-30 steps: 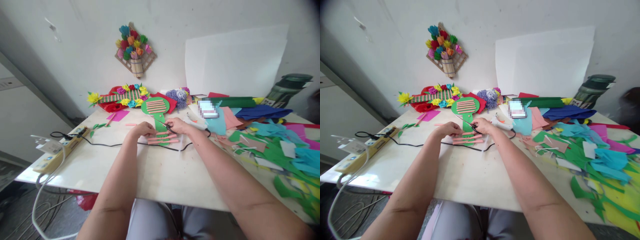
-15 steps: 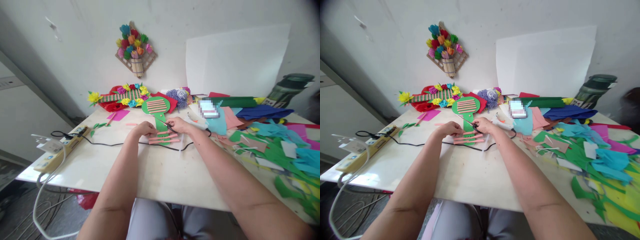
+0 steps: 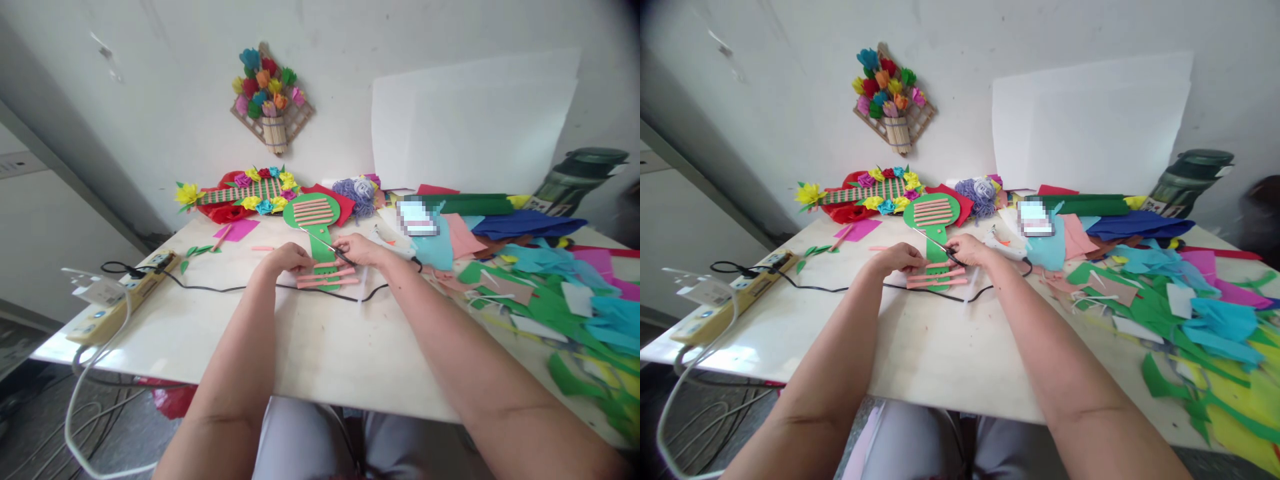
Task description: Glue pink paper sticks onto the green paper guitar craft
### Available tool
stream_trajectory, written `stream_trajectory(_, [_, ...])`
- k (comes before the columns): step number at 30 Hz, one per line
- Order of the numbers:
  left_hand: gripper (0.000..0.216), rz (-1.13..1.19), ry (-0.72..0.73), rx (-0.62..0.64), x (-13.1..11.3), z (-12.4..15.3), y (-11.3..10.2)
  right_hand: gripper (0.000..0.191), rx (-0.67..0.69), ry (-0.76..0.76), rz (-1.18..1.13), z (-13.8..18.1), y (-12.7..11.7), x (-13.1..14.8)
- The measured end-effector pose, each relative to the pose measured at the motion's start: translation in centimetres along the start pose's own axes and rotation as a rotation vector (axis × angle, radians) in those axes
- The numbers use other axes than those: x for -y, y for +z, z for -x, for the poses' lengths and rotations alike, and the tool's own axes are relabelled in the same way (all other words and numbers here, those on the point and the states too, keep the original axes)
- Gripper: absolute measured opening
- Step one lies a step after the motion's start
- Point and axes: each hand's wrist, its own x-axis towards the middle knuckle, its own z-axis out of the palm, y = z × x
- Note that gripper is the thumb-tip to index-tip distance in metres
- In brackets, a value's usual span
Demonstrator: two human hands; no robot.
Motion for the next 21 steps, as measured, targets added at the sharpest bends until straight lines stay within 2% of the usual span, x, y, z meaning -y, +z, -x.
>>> stream_trajectory(5, [0.038,0.008,-0.029,0.001,-0.8,0.6,0.0,0.027,-0.023,-0.031,0.079,-0.4,0.0,-0.5])
stream_trajectory(11, [0.033,0.005,-0.026,0.008,-0.4,0.2,0.1,0.029,-0.052,-0.062,0.147,-0.9,0.0,-1.4])
stream_trajectory(21, [0.021,0.057,-0.034,0.023,-0.1,-0.2,0.1,0.021,-0.035,-0.017,-0.006,-0.3,0.0,-0.7])
